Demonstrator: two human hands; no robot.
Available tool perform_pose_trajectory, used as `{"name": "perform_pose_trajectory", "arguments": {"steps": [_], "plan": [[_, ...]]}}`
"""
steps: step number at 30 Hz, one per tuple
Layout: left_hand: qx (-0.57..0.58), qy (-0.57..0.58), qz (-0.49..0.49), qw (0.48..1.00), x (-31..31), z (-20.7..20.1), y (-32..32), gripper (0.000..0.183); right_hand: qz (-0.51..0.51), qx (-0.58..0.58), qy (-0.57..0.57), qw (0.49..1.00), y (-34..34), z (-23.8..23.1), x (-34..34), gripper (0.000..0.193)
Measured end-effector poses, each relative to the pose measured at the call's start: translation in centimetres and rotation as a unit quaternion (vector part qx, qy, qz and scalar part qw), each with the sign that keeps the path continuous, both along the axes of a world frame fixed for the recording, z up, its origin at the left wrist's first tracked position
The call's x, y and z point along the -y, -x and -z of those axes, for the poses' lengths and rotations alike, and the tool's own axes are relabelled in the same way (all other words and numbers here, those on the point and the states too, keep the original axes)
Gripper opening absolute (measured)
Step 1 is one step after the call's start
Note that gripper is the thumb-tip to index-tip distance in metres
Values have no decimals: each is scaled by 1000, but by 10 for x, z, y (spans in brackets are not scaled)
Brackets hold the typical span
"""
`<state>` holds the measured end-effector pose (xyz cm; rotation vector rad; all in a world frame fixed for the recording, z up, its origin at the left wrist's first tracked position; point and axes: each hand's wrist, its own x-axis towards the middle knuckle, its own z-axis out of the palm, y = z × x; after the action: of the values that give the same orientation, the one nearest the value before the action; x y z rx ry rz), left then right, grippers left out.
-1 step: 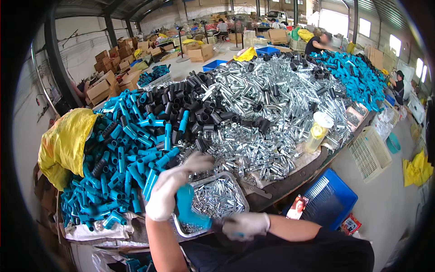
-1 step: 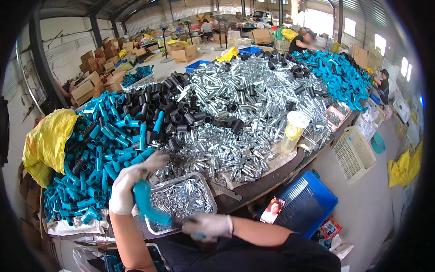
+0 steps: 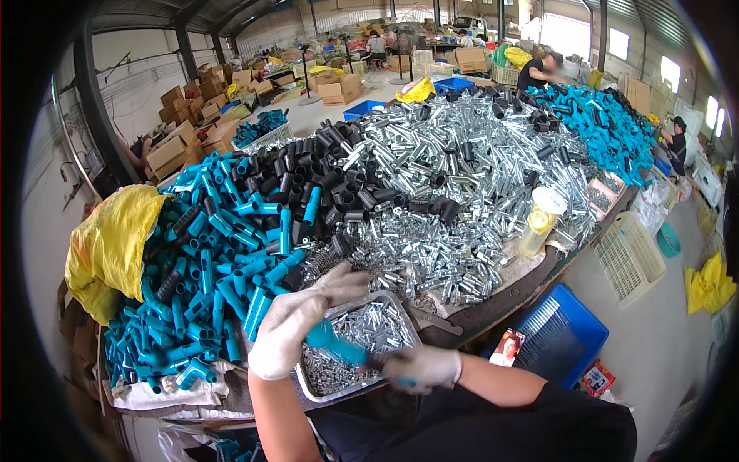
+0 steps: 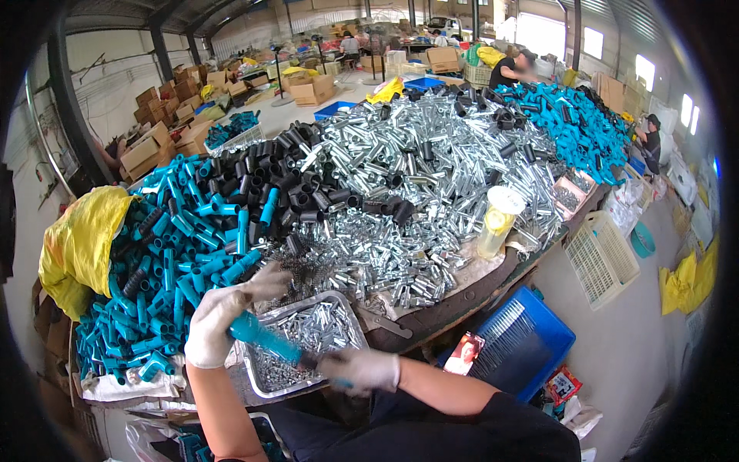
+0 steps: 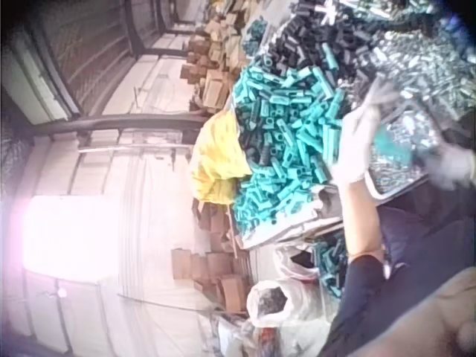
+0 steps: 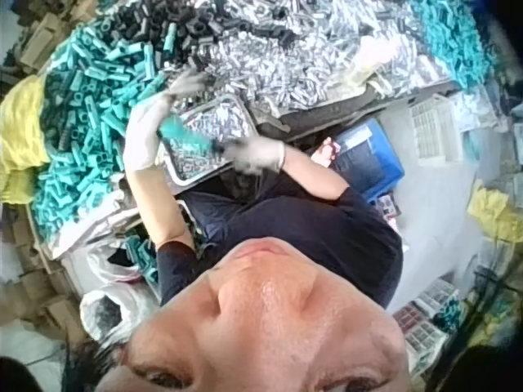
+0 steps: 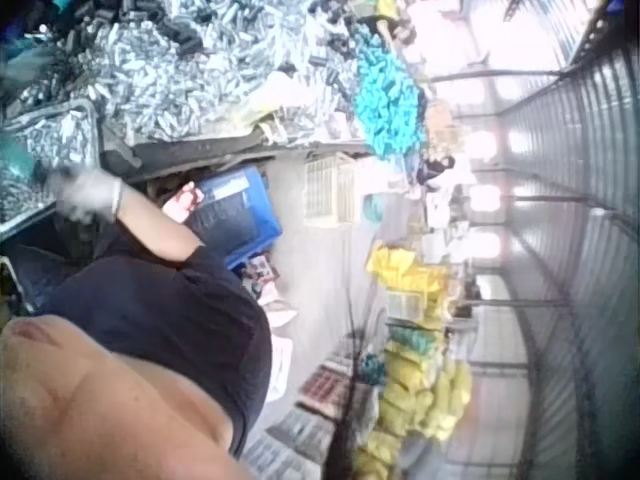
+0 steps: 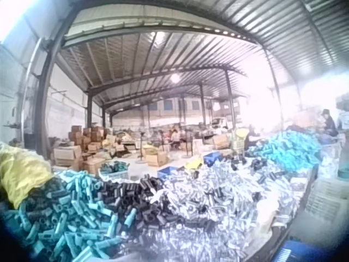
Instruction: The person assembles tool handles by inserting metal pins into metal cylinders, fitting plastic housing components onto the assemblies, and placing the completed handles into a basket.
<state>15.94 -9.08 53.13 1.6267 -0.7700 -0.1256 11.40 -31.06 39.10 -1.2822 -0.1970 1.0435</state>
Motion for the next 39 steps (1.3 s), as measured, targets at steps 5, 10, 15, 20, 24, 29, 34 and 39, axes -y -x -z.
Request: {"name": "perform_pose_trajectory", "arguments": {"steps": [5, 10, 15, 20, 24, 29, 34, 39], "plan": [[-149, 55, -189, 969, -12, 24, -12, 46, -33, -14, -135, 990, 5, -40, 21, 43], [-123, 23, -113, 986, 2, 6, 4, 44, 53, 13, 17, 998, -17, 2, 16, 40], [-124, 31, -114, 985, -10, 48, -31, 49, -23, -3, -28, 999, 11, -18, 4, 41], [-159, -23, -200, 967, -26, 49, -13, 51, 86, -7, -96, 992, -13, -22, 25, 45], [-132, 0, -79, 988, -7, 38, -19, 51, -120, 52, -21, 991, 18, -5, -9, 42], [-233, 7, -176, 957, -26, 57, -28, 51, 71, -96, -106, 987, -9, -34, 23, 42], [-122, -68, -77, 987, -8, 27, -8, 47, -45, 38, 55, 997, -4, 10, -3, 40], [-49, -26, -384, 921, -6, 95, -30, 48, 47, -148, -247, 956, -16, 2, 31, 58]]}}
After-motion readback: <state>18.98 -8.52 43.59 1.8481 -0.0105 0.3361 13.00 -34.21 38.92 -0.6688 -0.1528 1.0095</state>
